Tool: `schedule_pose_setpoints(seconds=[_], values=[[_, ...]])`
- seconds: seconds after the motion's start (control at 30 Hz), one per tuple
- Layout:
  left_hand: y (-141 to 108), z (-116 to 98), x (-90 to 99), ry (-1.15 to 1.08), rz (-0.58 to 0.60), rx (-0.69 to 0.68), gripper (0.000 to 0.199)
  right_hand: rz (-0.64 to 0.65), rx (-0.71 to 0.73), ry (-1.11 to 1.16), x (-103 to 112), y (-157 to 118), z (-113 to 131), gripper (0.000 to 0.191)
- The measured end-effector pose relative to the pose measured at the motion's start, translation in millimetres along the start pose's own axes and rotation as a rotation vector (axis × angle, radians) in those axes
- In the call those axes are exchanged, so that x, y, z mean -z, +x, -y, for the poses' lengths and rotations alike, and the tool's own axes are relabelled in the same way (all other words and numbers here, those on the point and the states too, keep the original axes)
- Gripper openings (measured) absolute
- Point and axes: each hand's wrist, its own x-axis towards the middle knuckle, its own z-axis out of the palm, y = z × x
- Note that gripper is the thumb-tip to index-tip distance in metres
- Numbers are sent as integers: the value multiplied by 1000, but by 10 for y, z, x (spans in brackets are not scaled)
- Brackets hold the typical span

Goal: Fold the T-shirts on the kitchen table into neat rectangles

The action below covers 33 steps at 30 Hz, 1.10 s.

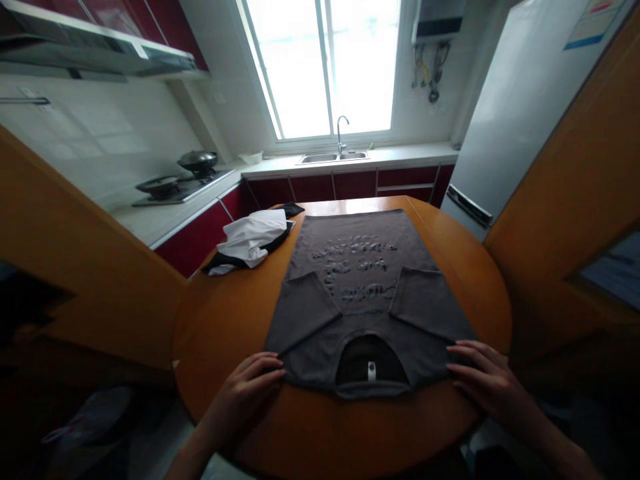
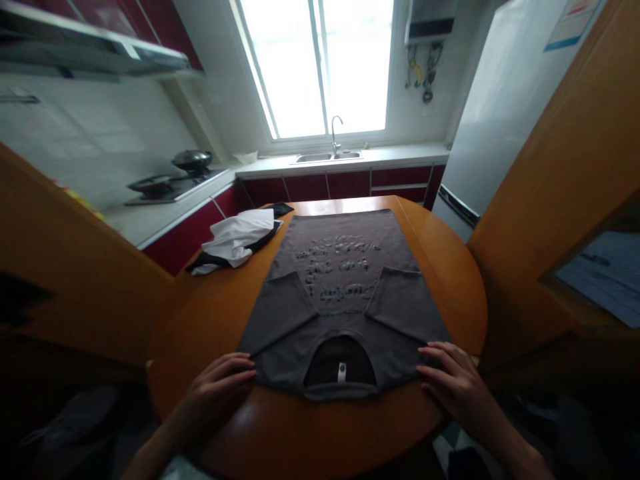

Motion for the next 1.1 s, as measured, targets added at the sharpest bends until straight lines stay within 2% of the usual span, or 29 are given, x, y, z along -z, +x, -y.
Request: schedule_pose_setpoints(seconds=[0.23, 0.43, 0.67, 1.1], values=[[56, -9, 24, 45, -9, -49, 28, -76, -11, -24, -39, -8, 1, 14], [11, 38, -39, 46, -16, -50, 28, -72, -6, -48, -57, -11, -14, 14], [62, -7, -14, 42, -4, -36, 26, -64, 7, -88, -66, 2, -43, 12], [88, -64, -107, 76, -57, 23, 22, -67, 50, -74, -43, 52, -51, 12]])
